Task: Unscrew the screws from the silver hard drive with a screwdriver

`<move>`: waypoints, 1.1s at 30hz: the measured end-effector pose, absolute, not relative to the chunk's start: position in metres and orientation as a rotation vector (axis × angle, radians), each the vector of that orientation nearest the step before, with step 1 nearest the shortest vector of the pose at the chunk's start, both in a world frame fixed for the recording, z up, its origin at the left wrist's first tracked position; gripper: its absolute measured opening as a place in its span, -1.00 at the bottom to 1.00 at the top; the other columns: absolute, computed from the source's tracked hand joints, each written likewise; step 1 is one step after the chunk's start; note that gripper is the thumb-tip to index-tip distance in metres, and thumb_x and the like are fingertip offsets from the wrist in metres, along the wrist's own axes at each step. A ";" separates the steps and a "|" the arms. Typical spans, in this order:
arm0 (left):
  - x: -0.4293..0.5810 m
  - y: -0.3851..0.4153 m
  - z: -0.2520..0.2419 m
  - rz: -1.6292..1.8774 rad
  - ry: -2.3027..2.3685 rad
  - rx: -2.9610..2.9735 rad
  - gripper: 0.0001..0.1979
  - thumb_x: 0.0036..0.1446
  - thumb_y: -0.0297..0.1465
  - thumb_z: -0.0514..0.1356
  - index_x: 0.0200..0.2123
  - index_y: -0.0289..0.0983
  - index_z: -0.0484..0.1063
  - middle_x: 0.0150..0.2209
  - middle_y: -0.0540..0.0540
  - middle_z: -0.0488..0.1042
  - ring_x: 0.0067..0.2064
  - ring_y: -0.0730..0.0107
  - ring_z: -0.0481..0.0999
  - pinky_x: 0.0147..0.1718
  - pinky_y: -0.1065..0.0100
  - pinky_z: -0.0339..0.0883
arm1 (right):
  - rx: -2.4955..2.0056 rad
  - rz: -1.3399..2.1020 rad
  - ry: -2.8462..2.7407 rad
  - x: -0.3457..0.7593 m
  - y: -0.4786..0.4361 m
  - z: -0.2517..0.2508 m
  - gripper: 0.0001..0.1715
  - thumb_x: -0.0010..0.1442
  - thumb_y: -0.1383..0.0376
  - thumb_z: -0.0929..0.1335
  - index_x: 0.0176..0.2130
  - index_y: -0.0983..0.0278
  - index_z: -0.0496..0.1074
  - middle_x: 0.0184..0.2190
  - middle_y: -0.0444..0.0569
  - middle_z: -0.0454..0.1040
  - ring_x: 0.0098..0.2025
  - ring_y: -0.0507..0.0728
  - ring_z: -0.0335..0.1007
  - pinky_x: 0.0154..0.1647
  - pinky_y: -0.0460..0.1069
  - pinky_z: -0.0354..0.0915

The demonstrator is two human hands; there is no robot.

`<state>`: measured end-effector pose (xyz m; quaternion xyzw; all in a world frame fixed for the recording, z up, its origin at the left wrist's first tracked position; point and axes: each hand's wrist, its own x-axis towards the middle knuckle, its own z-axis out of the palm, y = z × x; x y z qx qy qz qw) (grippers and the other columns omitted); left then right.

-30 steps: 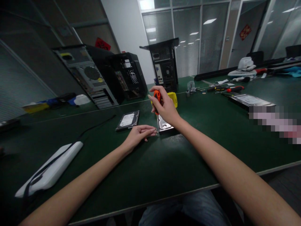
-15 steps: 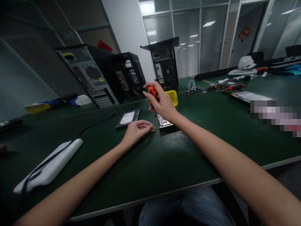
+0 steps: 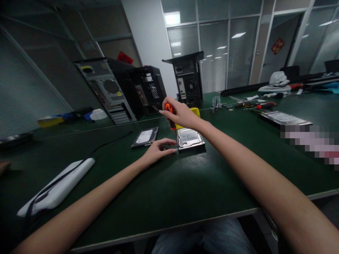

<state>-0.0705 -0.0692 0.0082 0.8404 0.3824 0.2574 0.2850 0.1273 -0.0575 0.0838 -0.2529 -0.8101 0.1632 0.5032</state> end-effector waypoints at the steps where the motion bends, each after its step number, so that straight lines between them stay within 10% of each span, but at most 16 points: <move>1: -0.070 -0.069 0.008 0.657 0.994 2.242 -0.60 0.01 -0.21 0.30 -0.08 -0.23 0.49 -0.08 -0.10 0.50 -0.07 0.26 0.45 -0.28 0.39 0.29 | -0.639 0.392 -2.034 0.131 -0.055 0.092 -0.82 0.18 0.22 0.34 -0.28 0.26 0.27 -0.40 -0.09 0.38 -0.39 0.03 0.38 -0.38 -0.04 0.38; 10: -0.052 -0.066 -0.004 0.690 0.926 2.205 -0.52 -0.03 -0.15 0.32 -0.12 -0.34 0.44 -0.36 -0.02 0.38 -0.31 0.40 0.36 -0.27 0.37 0.25 | -1.047 1.068 -2.448 0.147 -0.064 0.166 -0.68 0.12 0.26 0.40 -0.11 0.33 0.41 -0.24 -0.01 0.49 -0.25 0.03 0.49 -0.30 -0.11 0.44; 33: -0.052 -0.064 -0.003 0.701 1.013 2.135 -0.56 -0.08 -0.13 0.33 -0.22 -0.31 0.44 -0.40 0.03 0.31 -0.34 0.41 0.30 -0.31 0.40 0.18 | -0.982 0.883 -2.433 0.135 -0.068 0.157 -0.72 0.10 0.25 0.42 -0.21 0.37 0.42 -0.30 -0.02 0.50 -0.28 0.01 0.48 -0.36 -0.16 0.42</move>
